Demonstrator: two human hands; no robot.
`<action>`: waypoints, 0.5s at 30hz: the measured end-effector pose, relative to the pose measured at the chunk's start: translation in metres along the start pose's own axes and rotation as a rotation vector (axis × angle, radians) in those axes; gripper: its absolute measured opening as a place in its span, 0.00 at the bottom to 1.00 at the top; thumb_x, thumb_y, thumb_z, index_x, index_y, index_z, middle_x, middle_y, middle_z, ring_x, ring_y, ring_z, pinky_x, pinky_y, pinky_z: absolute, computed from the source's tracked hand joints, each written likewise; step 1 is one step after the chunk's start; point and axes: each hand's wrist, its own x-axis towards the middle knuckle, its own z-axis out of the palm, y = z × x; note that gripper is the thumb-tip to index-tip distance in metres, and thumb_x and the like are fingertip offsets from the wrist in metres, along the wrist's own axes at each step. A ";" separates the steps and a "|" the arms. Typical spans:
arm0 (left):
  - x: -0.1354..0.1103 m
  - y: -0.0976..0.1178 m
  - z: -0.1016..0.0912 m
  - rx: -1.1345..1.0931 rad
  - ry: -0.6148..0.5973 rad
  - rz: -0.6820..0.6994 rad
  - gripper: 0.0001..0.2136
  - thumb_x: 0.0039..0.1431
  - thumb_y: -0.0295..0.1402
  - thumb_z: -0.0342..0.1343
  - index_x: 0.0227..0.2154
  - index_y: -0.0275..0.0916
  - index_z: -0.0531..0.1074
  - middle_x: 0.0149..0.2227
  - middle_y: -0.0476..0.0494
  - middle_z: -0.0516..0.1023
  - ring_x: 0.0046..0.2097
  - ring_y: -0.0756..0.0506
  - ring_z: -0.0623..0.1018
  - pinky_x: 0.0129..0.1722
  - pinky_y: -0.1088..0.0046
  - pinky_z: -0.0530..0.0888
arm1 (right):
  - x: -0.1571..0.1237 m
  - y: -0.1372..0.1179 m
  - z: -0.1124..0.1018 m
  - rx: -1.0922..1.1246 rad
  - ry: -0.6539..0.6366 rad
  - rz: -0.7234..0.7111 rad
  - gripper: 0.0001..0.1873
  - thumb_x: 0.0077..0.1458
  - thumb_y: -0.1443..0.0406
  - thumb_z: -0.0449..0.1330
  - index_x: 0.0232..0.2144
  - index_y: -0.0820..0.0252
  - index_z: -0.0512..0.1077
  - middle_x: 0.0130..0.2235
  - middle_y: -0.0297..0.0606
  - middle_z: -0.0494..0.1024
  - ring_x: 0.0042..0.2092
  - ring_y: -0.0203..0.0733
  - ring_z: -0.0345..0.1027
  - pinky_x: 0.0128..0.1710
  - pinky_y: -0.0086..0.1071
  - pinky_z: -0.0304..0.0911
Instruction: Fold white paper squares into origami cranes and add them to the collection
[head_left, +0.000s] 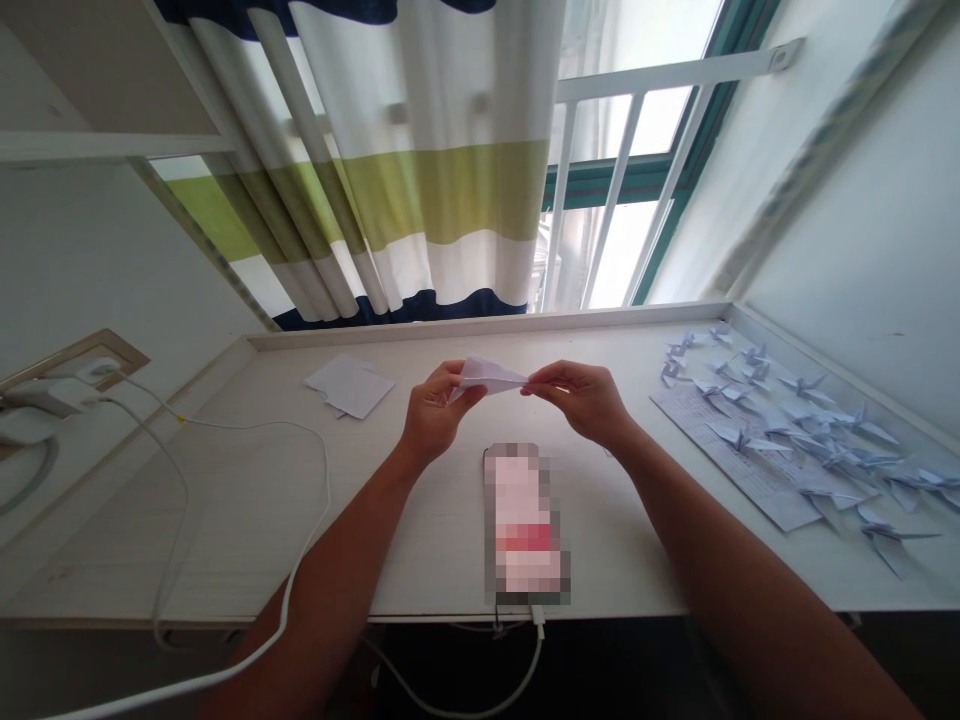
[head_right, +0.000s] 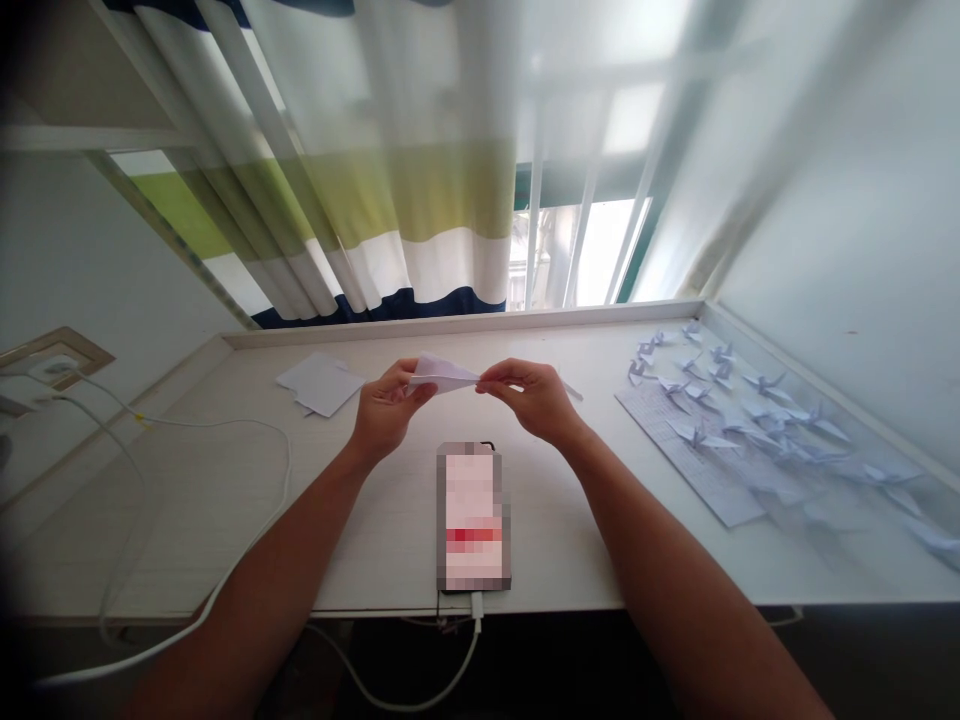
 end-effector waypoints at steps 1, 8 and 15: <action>0.000 0.001 0.000 0.002 0.010 -0.005 0.07 0.52 0.39 0.70 0.31 0.42 0.83 0.45 0.41 0.80 0.50 0.41 0.78 0.49 0.61 0.77 | 0.000 0.000 0.000 -0.017 0.004 -0.003 0.10 0.54 0.55 0.69 0.35 0.53 0.81 0.34 0.37 0.85 0.40 0.48 0.81 0.49 0.49 0.76; 0.001 0.001 -0.003 0.097 -0.004 0.011 0.08 0.52 0.39 0.70 0.31 0.41 0.82 0.46 0.40 0.80 0.51 0.40 0.78 0.52 0.59 0.75 | 0.003 -0.002 -0.006 -0.214 -0.043 -0.040 0.07 0.57 0.57 0.67 0.35 0.51 0.82 0.36 0.36 0.85 0.40 0.47 0.79 0.47 0.47 0.74; 0.001 -0.001 -0.002 0.145 0.037 0.088 0.08 0.52 0.38 0.70 0.30 0.40 0.81 0.44 0.39 0.81 0.49 0.41 0.80 0.48 0.62 0.76 | 0.003 0.001 -0.005 -0.113 -0.060 -0.035 0.06 0.57 0.58 0.67 0.34 0.52 0.81 0.35 0.36 0.84 0.40 0.46 0.79 0.48 0.47 0.74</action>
